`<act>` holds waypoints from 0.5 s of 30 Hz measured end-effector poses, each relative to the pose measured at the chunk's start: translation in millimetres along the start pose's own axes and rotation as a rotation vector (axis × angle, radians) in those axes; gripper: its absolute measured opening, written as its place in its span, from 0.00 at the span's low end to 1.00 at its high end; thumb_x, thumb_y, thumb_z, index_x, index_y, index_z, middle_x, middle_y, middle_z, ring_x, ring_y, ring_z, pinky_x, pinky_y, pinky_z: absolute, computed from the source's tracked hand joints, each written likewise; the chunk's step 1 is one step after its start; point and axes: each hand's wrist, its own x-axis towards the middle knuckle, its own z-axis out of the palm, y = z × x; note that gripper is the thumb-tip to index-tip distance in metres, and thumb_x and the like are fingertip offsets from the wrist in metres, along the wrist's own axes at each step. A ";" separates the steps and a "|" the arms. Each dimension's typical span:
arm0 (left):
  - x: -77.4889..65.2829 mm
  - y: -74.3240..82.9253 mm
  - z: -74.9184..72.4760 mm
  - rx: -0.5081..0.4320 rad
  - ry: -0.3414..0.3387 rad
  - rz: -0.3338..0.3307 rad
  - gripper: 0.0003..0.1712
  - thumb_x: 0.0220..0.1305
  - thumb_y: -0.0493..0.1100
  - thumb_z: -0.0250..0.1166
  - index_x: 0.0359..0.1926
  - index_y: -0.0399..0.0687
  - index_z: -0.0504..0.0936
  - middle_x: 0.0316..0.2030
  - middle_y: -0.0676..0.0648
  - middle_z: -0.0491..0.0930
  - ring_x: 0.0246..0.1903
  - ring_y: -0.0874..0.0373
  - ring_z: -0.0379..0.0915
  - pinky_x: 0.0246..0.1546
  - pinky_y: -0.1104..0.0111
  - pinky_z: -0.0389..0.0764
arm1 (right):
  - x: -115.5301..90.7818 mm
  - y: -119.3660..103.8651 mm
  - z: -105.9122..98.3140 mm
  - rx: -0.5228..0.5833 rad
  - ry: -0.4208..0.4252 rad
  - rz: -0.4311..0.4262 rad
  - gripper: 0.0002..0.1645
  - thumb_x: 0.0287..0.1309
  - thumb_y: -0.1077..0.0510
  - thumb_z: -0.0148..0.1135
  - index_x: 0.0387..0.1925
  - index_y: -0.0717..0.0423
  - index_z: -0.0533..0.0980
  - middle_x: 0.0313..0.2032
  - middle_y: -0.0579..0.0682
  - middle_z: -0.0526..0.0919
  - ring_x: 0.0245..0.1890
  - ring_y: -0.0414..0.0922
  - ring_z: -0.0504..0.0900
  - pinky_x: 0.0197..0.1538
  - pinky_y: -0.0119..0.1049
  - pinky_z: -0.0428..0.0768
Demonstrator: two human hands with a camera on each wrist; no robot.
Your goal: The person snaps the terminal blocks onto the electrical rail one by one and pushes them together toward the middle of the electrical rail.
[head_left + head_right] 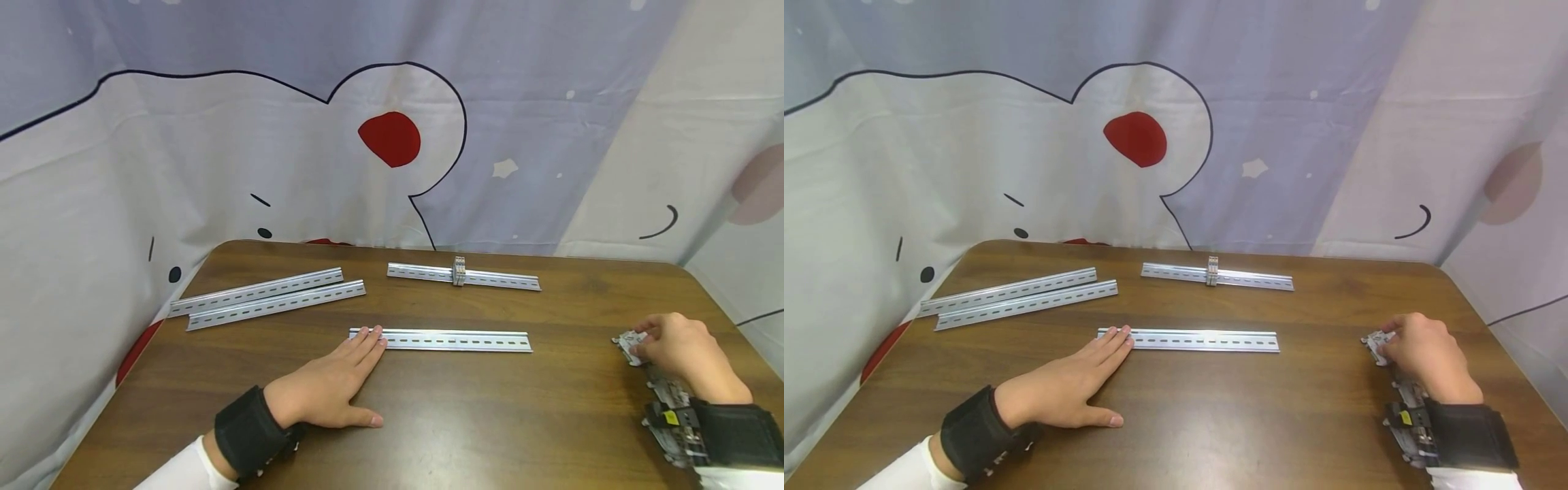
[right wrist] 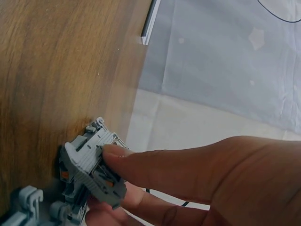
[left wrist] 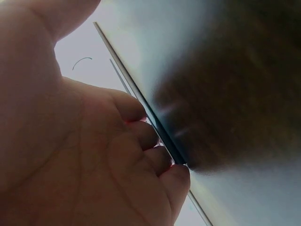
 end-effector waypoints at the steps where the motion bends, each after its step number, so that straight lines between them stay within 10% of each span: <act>1: 0.0 -0.1 0.3 -0.001 -0.001 -0.001 0.62 0.59 0.73 0.59 0.77 0.39 0.43 0.77 0.40 0.34 0.76 0.46 0.30 0.73 0.55 0.48 | 0.3 0.0 0.9 0.002 0.013 -0.004 0.24 0.48 0.57 0.71 0.46 0.69 0.78 0.28 0.52 0.86 0.29 0.54 0.81 0.31 0.50 0.75; 15: -0.1 0.0 0.4 -0.001 0.000 0.008 0.61 0.60 0.72 0.59 0.77 0.38 0.43 0.77 0.39 0.34 0.76 0.45 0.30 0.73 0.55 0.48 | 0.6 -13.6 5.9 0.041 0.139 -0.109 0.23 0.48 0.54 0.74 0.42 0.66 0.81 0.26 0.46 0.85 0.26 0.43 0.79 0.31 0.45 0.73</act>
